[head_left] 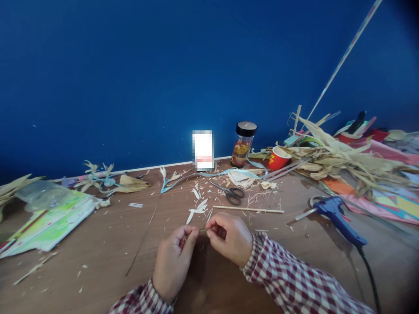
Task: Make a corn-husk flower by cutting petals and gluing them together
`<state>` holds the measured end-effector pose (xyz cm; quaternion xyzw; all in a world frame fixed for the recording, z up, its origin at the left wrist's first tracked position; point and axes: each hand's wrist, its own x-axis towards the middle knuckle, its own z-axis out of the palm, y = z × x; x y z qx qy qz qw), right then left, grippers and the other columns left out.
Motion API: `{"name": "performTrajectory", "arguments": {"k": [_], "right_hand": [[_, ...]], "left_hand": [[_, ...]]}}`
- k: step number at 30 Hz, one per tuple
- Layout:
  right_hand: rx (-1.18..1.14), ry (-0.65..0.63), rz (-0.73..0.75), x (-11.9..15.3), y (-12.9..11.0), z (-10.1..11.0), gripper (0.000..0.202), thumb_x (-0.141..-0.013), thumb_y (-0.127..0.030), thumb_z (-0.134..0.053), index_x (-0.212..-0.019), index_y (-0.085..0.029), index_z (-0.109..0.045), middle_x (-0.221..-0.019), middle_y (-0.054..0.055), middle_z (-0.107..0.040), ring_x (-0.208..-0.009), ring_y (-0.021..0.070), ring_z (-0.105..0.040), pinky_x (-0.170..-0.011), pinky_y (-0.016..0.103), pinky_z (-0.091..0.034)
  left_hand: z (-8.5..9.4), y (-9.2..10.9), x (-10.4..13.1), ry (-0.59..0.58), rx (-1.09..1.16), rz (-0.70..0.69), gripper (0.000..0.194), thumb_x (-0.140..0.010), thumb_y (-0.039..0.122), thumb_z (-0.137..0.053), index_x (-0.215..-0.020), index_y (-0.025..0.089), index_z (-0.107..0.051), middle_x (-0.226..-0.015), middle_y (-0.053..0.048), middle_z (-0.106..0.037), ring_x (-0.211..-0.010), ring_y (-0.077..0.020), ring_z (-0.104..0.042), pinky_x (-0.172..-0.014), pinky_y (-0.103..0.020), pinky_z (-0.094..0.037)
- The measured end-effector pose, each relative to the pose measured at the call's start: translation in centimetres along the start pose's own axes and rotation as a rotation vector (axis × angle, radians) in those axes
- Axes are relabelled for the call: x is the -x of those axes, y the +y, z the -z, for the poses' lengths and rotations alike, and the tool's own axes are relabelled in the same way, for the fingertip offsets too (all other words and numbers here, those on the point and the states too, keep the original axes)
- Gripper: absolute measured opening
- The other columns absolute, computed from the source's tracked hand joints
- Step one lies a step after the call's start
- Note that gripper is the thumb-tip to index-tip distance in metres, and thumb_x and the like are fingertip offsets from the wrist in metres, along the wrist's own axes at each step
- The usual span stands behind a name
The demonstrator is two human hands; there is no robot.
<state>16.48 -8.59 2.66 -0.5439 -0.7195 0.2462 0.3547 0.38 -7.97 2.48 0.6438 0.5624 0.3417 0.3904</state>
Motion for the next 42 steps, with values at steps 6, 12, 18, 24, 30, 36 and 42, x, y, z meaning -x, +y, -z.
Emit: {"name": "performTrajectory", "arguments": {"k": [6,12,18,24,30,36,42], "right_hand": [[-0.03,0.011,0.0,-0.09,0.05,0.05,0.008,-0.073,-0.014,-0.05,-0.077,-0.019,-0.055,-0.065,-0.001,-0.056,-0.058,0.0108,-0.05,-0.054,0.021,-0.038],[0.011,0.047,0.051,-0.08,-0.15,0.11,0.01,-0.073,-0.012,-0.049,-0.076,-0.019,-0.055,-0.069,0.0,-0.056,-0.063,0.012,-0.051,-0.058,0.022,-0.038],[0.034,0.03,0.069,-0.03,-0.21,0.02,0.009,-0.074,-0.012,-0.049,-0.076,-0.02,-0.054,-0.07,0.0,-0.055,-0.065,0.0127,-0.05,-0.059,0.023,-0.038],[0.027,0.016,0.067,0.06,-0.32,-0.12,0.009,-0.074,-0.013,-0.05,-0.076,-0.02,-0.055,-0.071,0.0,-0.055,-0.066,0.0124,-0.05,-0.059,0.023,-0.037],[0.032,0.009,0.055,0.08,-0.4,-0.16,0.008,-0.073,-0.012,-0.051,-0.075,-0.019,-0.055,-0.07,-0.001,-0.055,-0.066,0.0123,-0.05,-0.059,0.022,-0.037],[0.061,0.003,0.078,0.14,-0.53,-0.11,0.006,-0.073,-0.013,-0.052,-0.072,-0.019,-0.054,-0.067,-0.001,-0.054,-0.067,0.0124,-0.049,-0.06,0.023,-0.035],[0.0,0.028,0.04,0.15,-0.42,-0.3,0.007,-0.074,-0.013,-0.051,-0.074,-0.019,-0.054,-0.067,-0.002,-0.054,-0.064,0.0113,-0.049,-0.057,0.022,-0.035]], "left_hand": [[-0.04,-0.55,-0.16,0.037,-0.06,-0.016,0.026,-0.075,0.036,-0.051,-0.083,0.016,-0.065,-0.051,0.002,-0.056,-0.049,-0.0132,-0.05,-0.047,-0.022,-0.037],[0.38,-0.17,-0.28,0.245,-0.177,-0.306,0.027,-0.077,0.026,-0.049,-0.101,0.021,-0.062,-0.094,-0.006,-0.061,-0.089,-0.0199,-0.054,-0.079,-0.033,-0.042],[0.27,-0.55,-0.35,0.141,-0.297,-0.443,0.02,-0.071,0.027,-0.059,-0.089,0.024,-0.066,-0.087,-0.005,-0.067,-0.095,-0.0231,-0.053,-0.089,-0.041,-0.036],[0.0,-0.55,-0.22,0.092,-0.33,-0.41,0.013,-0.074,0.026,-0.055,-0.077,0.023,-0.067,-0.078,-0.003,-0.067,-0.081,-0.0194,-0.057,-0.094,-0.044,-0.028],[0.03,-0.08,-0.12,0.084,-0.341,-0.408,0.011,-0.074,0.025,-0.054,-0.073,0.022,-0.064,-0.076,-0.002,-0.065,-0.078,-0.018,-0.057,-0.095,-0.043,-0.027],[-0.01,0.01,0.05,0.103,-0.305,-0.412,0.011,-0.074,0.022,-0.053,-0.067,0.02,-0.061,-0.071,-0.002,-0.063,-0.071,-0.0165,-0.056,-0.093,-0.043,-0.029],[0.01,0.06,0.08,0.07,-0.213,-0.355,0.011,-0.075,0.024,-0.053,-0.076,0.02,-0.063,-0.075,-0.005,-0.063,-0.077,-0.0189,-0.055,-0.075,-0.034,-0.042]]}}
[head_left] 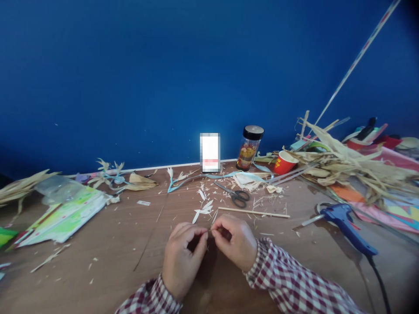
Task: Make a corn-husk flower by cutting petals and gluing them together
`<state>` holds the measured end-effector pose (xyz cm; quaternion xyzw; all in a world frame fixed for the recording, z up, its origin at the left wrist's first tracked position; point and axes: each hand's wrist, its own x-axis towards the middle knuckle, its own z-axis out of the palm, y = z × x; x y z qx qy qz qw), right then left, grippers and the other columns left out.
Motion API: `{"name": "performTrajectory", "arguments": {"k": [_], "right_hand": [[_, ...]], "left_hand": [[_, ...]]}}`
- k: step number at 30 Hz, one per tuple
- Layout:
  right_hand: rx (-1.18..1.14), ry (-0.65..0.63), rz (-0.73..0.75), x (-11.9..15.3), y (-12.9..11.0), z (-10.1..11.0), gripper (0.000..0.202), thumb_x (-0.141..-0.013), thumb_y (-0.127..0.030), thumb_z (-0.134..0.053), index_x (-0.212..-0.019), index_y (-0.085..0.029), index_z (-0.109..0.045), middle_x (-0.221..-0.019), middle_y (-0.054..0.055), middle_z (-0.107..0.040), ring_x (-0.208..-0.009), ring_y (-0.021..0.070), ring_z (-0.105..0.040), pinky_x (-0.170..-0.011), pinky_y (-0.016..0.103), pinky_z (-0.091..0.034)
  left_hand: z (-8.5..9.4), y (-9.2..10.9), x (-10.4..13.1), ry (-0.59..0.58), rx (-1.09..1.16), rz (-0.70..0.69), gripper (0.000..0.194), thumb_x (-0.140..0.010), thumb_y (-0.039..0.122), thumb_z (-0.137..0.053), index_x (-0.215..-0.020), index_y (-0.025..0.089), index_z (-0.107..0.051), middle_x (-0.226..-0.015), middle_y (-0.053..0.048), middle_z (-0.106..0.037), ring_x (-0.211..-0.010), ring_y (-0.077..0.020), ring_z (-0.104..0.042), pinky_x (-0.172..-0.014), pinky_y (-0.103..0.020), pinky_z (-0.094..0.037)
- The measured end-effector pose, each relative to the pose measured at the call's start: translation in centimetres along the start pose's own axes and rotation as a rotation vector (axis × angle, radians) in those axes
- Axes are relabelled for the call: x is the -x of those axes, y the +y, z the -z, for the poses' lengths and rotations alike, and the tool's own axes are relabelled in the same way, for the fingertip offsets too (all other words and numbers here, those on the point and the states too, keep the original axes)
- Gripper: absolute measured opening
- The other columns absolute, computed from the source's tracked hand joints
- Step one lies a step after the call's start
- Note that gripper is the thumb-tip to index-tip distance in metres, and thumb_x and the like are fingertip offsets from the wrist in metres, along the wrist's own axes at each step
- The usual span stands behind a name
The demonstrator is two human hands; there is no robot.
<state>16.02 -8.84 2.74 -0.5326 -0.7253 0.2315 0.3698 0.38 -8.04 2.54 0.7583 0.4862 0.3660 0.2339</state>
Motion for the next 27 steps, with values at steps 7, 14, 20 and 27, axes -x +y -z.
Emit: {"name": "performTrajectory", "arguments": {"k": [7,14,20,27], "right_hand": [[-0.122,-0.009,-0.016,0.0,0.0,-0.1,0.007,-0.076,-0.014,-0.049,-0.076,-0.018,-0.055,-0.067,-0.001,-0.053,-0.059,0.0094,-0.049,-0.054,0.02,-0.036],[-0.138,0.0,-0.02,-0.1,-0.1,-0.1,0.007,-0.076,-0.014,-0.048,-0.076,-0.018,-0.055,-0.067,-0.001,-0.052,-0.059,0.0094,-0.048,-0.053,0.02,-0.036],[-0.113,-0.023,-0.038,-0.1,0.0,-0.1,0.007,-0.075,-0.014,-0.048,-0.075,-0.018,-0.054,-0.063,-0.002,-0.05,-0.053,0.0085,-0.045,-0.049,0.019,-0.033],[-0.043,-0.04,-0.026,0.1,0.1,-0.1,0.005,-0.073,-0.015,-0.049,-0.073,-0.018,-0.052,-0.05,-0.006,-0.038,-0.047,0.0081,-0.037,-0.048,0.02,-0.028]], "left_hand": [[-0.3,-0.2,0.3,-0.086,0.247,0.176,0.019,-0.075,0.028,-0.053,-0.09,0.022,-0.065,-0.084,-0.005,-0.064,-0.078,-0.0174,-0.059,-0.067,-0.027,-0.047],[-0.8,-0.1,0.1,-0.172,0.578,0.476,0.023,-0.072,0.032,-0.057,-0.088,0.016,-0.059,-0.063,-0.001,-0.061,-0.048,-0.0117,-0.055,-0.044,-0.022,-0.045],[-1.0,-0.3,0.0,-0.178,0.694,0.549,0.017,-0.069,0.029,-0.059,-0.077,0.015,-0.058,-0.064,-0.001,-0.06,-0.055,-0.0112,-0.056,-0.052,-0.022,-0.046],[-0.7,-0.2,0.2,-0.152,0.491,0.389,0.015,-0.073,0.028,-0.055,-0.075,0.015,-0.061,-0.065,-0.001,-0.061,-0.058,-0.0115,-0.053,-0.054,-0.021,-0.041]]}}
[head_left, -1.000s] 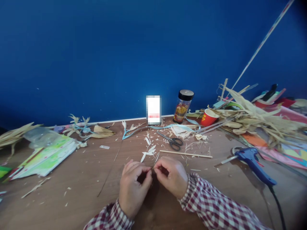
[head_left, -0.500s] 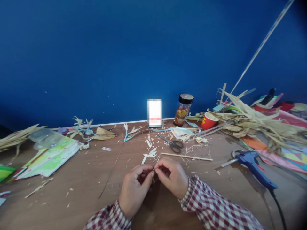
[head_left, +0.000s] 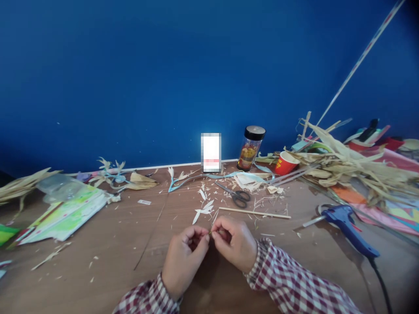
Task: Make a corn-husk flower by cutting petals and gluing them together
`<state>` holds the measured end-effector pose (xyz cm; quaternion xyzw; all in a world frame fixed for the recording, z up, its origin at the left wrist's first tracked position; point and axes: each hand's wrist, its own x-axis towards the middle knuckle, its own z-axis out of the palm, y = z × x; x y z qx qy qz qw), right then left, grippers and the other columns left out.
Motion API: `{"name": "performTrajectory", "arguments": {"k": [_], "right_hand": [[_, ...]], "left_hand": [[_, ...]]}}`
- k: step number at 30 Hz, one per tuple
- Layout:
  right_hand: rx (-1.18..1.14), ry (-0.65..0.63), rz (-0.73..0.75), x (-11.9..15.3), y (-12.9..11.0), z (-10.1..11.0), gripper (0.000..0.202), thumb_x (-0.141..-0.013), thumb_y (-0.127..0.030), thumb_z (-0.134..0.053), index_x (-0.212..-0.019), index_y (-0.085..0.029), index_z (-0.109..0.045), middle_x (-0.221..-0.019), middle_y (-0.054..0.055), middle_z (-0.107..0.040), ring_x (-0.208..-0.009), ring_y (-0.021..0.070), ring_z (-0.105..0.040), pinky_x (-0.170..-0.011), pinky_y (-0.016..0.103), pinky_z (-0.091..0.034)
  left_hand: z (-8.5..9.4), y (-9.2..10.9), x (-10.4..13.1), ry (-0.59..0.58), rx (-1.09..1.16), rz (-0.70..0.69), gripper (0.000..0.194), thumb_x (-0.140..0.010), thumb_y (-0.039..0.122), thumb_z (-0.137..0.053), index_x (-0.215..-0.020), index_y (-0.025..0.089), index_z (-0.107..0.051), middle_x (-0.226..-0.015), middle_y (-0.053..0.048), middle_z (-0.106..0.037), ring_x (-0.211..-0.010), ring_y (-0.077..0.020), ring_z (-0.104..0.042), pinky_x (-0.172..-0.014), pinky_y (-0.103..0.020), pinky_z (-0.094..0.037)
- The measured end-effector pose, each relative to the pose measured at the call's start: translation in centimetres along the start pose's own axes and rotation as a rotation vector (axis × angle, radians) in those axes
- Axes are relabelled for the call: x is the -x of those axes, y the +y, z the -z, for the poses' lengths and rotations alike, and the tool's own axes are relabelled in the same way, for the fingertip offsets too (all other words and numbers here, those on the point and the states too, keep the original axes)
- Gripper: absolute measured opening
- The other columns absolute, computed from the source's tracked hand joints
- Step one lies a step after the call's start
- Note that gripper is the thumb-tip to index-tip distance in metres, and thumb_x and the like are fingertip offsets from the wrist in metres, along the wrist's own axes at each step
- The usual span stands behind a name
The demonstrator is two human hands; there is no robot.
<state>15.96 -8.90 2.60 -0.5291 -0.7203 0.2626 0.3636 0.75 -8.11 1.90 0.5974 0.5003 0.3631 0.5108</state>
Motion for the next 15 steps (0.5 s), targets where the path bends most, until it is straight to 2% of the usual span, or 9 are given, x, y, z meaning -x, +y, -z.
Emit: {"name": "performTrajectory", "arguments": {"k": [6,15], "right_hand": [[0.032,0.006,-0.001,-0.03,-0.27,0.15,0.004,-0.071,-0.015,-0.05,-0.071,-0.018,-0.053,-0.046,-0.008,-0.029,-0.043,0.0073,-0.031,-0.046,0.02,-0.024],[0.067,0.022,0.014,0.08,-0.34,0.01,0.006,-0.072,-0.017,-0.05,-0.069,-0.019,-0.056,-0.052,-0.005,-0.038,-0.048,0.0086,-0.037,-0.047,0.02,-0.027]], "left_hand": [[0.11,0.14,0.12,0.012,-0.086,-0.018,0.015,-0.073,0.028,-0.054,-0.072,0.015,-0.061,-0.065,-0.002,-0.062,-0.059,-0.0124,-0.053,-0.054,-0.021,-0.041],[0.2,0.57,0.15,0.035,-0.093,-0.036,0.017,-0.071,0.029,-0.056,-0.069,0.014,-0.064,-0.06,-0.002,-0.062,-0.055,-0.0127,-0.052,-0.051,-0.021,-0.039]]}}
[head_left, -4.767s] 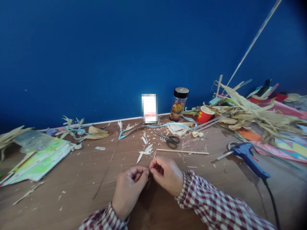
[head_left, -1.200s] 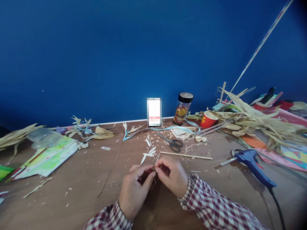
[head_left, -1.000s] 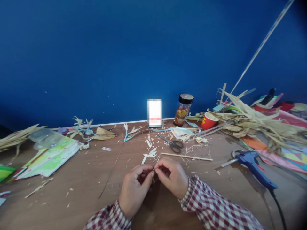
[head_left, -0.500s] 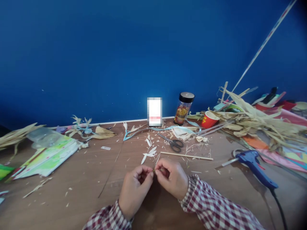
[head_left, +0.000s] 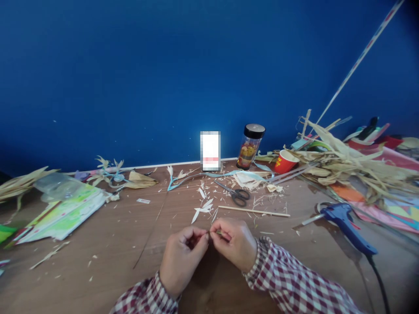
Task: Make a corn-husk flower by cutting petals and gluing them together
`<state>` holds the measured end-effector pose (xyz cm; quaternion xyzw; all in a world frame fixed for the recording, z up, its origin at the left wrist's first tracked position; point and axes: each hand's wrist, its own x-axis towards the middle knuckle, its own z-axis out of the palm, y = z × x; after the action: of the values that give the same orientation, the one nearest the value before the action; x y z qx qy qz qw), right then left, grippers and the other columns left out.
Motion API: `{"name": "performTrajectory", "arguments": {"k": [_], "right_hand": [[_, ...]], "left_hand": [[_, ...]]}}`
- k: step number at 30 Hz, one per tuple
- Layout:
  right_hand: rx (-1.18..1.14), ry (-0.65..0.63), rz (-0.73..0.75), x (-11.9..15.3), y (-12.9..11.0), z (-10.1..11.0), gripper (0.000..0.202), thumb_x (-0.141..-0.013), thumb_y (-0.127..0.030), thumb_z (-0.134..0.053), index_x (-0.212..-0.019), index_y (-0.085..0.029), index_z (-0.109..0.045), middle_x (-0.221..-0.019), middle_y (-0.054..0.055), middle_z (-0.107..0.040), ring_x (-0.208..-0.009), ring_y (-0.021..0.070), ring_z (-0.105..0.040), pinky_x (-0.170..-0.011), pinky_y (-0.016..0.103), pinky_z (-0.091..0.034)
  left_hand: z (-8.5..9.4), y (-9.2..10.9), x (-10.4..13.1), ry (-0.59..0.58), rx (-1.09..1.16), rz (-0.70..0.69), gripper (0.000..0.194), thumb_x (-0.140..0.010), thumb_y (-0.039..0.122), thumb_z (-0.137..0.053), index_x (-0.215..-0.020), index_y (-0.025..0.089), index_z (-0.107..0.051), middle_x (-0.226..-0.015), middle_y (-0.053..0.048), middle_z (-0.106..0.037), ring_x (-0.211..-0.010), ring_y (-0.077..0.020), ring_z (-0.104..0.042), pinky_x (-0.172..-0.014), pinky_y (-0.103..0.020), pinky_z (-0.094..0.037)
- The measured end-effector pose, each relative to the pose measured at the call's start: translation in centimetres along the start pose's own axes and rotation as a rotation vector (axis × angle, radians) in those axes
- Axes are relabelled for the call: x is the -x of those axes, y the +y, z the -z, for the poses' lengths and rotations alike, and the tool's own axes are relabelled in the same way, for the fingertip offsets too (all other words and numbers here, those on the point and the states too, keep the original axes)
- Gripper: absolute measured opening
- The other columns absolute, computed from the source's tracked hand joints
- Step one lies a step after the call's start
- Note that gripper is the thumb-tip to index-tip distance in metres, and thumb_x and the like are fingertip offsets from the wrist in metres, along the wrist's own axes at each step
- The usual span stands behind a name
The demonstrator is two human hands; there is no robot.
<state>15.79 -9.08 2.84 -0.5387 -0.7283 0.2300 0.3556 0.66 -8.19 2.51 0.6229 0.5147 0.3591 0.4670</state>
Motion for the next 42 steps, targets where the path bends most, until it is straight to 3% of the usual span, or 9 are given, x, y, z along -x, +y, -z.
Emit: {"name": "performTrajectory", "arguments": {"k": [6,10,14,18,22,27,32,42], "right_hand": [[-0.014,0.012,-0.026,-0.1,0.4,0.0,0.011,-0.073,-0.017,-0.051,-0.083,-0.02,-0.054,-0.059,-0.004,-0.047,-0.054,0.0105,-0.043,-0.052,0.021,-0.032],[-0.017,0.021,-0.034,-0.3,0.5,0.0,0.009,-0.073,-0.013,-0.05,-0.078,-0.02,-0.053,-0.065,-0.002,-0.051,-0.06,0.0113,-0.047,-0.056,0.022,-0.035],[-0.113,0.057,-0.03,-0.4,0.1,0.0,0.009,-0.074,-0.011,-0.049,-0.074,-0.018,-0.054,-0.075,0.0,-0.053,-0.065,0.0108,-0.05,-0.059,0.021,-0.038],[-0.233,0.083,-0.116,-0.3,-0.4,0.0,0.007,-0.076,-0.015,-0.049,-0.073,-0.017,-0.055,-0.071,-0.001,-0.055,-0.066,0.0113,-0.052,-0.06,0.021,-0.04],[-0.29,0.069,-0.199,-0.2,-0.6,-0.3,0.01,-0.077,-0.02,-0.049,-0.074,-0.016,-0.058,-0.067,0.0,-0.058,-0.063,0.0121,-0.052,-0.058,0.022,-0.04],[-0.314,0.077,-0.183,-0.1,-0.5,-0.5,0.01,-0.077,-0.02,-0.05,-0.077,-0.016,-0.06,-0.072,0.001,-0.06,-0.067,0.013,-0.054,-0.063,0.023,-0.042],[-0.304,0.059,-0.171,0.1,-0.4,-0.7,0.011,-0.077,-0.019,-0.049,-0.078,-0.017,-0.06,-0.075,0.002,-0.061,-0.067,0.0128,-0.054,-0.064,0.023,-0.042],[-0.372,0.016,-0.21,0.0,-0.6,-0.5,0.014,-0.077,-0.021,-0.051,-0.079,-0.015,-0.063,-0.07,0.002,-0.062,-0.065,0.0126,-0.054,-0.061,0.023,-0.043]], "left_hand": [[0.1,-0.3,-0.2,-0.013,0.076,0.054,0.019,-0.071,0.031,-0.056,-0.077,0.016,-0.065,-0.061,-0.002,-0.063,-0.054,-0.0136,-0.054,-0.05,-0.021,-0.04],[0.1,-0.5,-0.4,-0.01,0.085,0.082,0.017,-0.07,0.032,-0.057,-0.072,0.016,-0.063,-0.056,-0.001,-0.059,-0.051,-0.0121,-0.052,-0.048,-0.021,-0.04],[-0.2,-0.7,-0.5,-0.035,0.326,0.178,0.017,-0.069,0.032,-0.06,-0.071,0.015,-0.061,-0.056,0.001,-0.056,-0.048,-0.0088,-0.048,-0.045,-0.019,-0.039],[-0.7,-0.9,-0.4,-0.007,0.504,0.262,0.021,-0.066,0.033,-0.063,-0.075,0.014,-0.062,-0.05,0.004,-0.052,-0.043,-0.006,-0.043,-0.04,-0.017,-0.035],[-0.7,-0.7,-0.2,0.035,0.518,0.264,0.022,-0.063,0.032,-0.067,-0.075,0.014,-0.064,-0.051,0.003,-0.055,-0.046,-0.007,-0.047,-0.042,-0.017,-0.036],[-0.5,-0.3,-0.3,0.041,0.507,0.267,0.024,-0.059,0.03,-0.07,-0.074,0.013,-0.061,-0.055,0.001,-0.058,-0.048,-0.0083,-0.05,-0.042,-0.018,-0.037],[-0.6,-0.5,-0.4,0.059,0.516,0.276,0.034,-0.06,0.031,-0.069,-0.089,0.014,-0.062,-0.059,0.0,-0.061,-0.052,-0.0097,-0.052,-0.045,-0.019,-0.039],[-0.6,-0.7,-0.3,0.113,0.476,0.267,0.028,-0.062,0.033,-0.068,-0.083,0.014,-0.069,-0.061,-0.002,-0.064,-0.057,-0.0116,-0.055,-0.051,-0.021,-0.043]]}}
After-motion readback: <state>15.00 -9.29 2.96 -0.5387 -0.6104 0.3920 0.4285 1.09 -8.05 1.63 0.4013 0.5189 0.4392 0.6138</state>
